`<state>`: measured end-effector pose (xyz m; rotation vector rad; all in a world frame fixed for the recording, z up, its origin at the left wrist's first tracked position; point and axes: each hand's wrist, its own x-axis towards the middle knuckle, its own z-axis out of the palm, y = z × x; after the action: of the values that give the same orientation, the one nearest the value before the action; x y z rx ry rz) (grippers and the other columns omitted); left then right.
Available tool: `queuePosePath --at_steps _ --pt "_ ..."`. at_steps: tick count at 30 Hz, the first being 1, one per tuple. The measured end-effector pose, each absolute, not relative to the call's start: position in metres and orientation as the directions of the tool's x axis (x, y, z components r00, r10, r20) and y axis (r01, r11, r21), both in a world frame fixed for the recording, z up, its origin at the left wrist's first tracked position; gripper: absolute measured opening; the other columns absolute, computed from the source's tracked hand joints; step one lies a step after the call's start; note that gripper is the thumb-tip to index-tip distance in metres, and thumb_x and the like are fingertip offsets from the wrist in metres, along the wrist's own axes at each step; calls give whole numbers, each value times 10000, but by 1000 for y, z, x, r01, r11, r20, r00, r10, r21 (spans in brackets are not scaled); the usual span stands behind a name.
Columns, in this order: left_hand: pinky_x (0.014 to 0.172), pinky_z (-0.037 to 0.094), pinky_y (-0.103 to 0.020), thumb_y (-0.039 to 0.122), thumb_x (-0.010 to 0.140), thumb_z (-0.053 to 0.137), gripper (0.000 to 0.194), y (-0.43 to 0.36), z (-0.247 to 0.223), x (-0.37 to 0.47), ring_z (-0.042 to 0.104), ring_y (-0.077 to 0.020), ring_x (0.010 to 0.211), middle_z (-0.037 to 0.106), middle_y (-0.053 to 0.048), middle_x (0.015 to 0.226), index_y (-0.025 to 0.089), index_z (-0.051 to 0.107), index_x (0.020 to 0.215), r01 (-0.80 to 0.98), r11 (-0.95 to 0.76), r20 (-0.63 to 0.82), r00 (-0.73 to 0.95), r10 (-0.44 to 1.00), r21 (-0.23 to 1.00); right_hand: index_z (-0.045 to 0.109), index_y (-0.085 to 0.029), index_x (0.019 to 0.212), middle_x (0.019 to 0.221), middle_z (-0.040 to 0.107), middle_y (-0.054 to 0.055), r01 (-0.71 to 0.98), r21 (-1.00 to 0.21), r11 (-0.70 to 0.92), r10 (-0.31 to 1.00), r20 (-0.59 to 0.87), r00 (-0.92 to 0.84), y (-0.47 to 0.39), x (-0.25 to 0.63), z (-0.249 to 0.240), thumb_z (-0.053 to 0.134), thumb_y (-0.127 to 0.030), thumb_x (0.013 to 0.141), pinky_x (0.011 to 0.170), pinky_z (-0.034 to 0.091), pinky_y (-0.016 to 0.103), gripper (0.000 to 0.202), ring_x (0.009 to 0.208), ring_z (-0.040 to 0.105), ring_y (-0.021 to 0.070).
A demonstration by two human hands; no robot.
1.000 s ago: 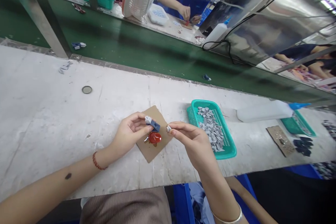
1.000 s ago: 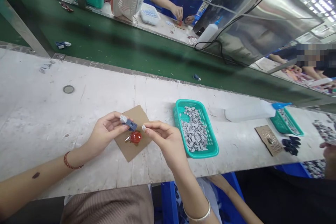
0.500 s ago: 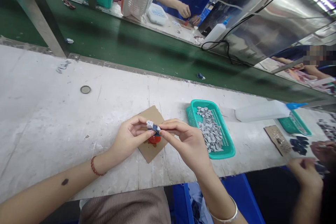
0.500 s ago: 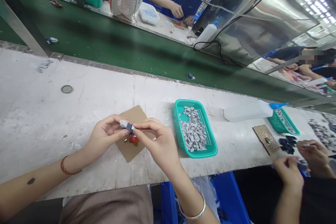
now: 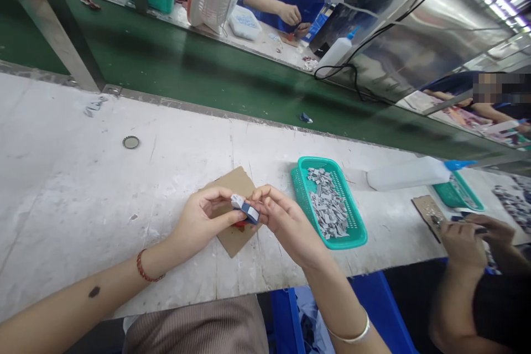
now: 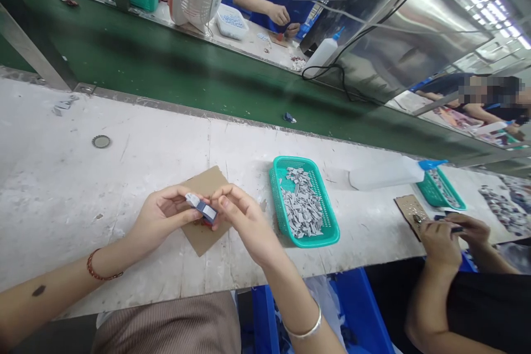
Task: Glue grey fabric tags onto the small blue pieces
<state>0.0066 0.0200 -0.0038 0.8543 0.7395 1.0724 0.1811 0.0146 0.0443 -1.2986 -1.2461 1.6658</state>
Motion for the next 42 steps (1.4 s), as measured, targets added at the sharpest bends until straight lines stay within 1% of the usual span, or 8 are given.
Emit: queuePosePath --at_steps 11,15,21,24,26,29,33,42 --pt "828 557 -335 296 783 749 194 18 -5 6 692 -221 926 742 -69 956 185 712 937 -405 241 -131 282 950 882 434 -259 914 722 475 -48 6 -990 -141 988 -141 -56 3 142 26 527 -504 924 546 405 228 262 591 443 120" --pt "948 513 -339 297 793 749 373 15 -5 8 625 -244 1147 694 -77 1194 229 661 1149 -357 152 -42 298 954 921 406 -267 926 761 496 -44 -14 -988 -156 988 -156 -6 2 134 20 557 -505 895 548 414 227 284 609 467 123" --pt "886 536 -344 348 824 705 284 23 -3 4 680 -232 1008 742 -79 1027 201 655 1062 -268 206 -146 225 963 941 510 -234 1032 820 638 15 198 -974 -112 986 -134 -100 7 176 29 429 -449 974 693 486 295 237 751 606 166" --pt "925 514 -346 359 803 723 327 39 -2 -6 671 -233 1033 741 -77 1032 194 652 1076 -185 132 -111 120 987 974 599 -213 959 938 683 64 588 -809 3 994 68 88 21 240 36 469 -380 953 742 497 339 211 861 633 211" --pt "919 515 -350 381 794 722 389 59 -2 -14 664 -241 1047 735 -83 1047 187 641 1122 -103 75 -68 68 995 992 623 -207 993 1000 684 87 854 -520 9 979 177 97 35 288 36 432 -321 958 740 510 378 225 870 632 237" --pt "879 528 -372 427 788 700 511 104 -4 -25 657 -273 1069 722 -107 1087 174 602 1221 102 3 -8 46 999 995 662 -208 956 1003 681 97 914 -403 51 987 160 16 57 344 28 482 -182 892 837 503 446 193 933 625 278" --pt "886 512 -427 423 801 652 556 182 -6 -33 690 -293 960 728 -109 1063 178 538 1287 569 -41 70 -29 997 821 680 -204 845 912 673 97 929 -345 131 988 118 -96 77 372 14 546 -101 822 858 502 461 170 932 618 293" --pt "880 465 -514 359 878 426 373 280 -19 -36 549 -411 1124 612 -207 1177 140 670 1058 908 -151 241 58 969 391 661 -195 847 905 704 84 862 -452 228 972 154 -176 70 384 23 541 -200 882 765 569 383 125 869 671 238"
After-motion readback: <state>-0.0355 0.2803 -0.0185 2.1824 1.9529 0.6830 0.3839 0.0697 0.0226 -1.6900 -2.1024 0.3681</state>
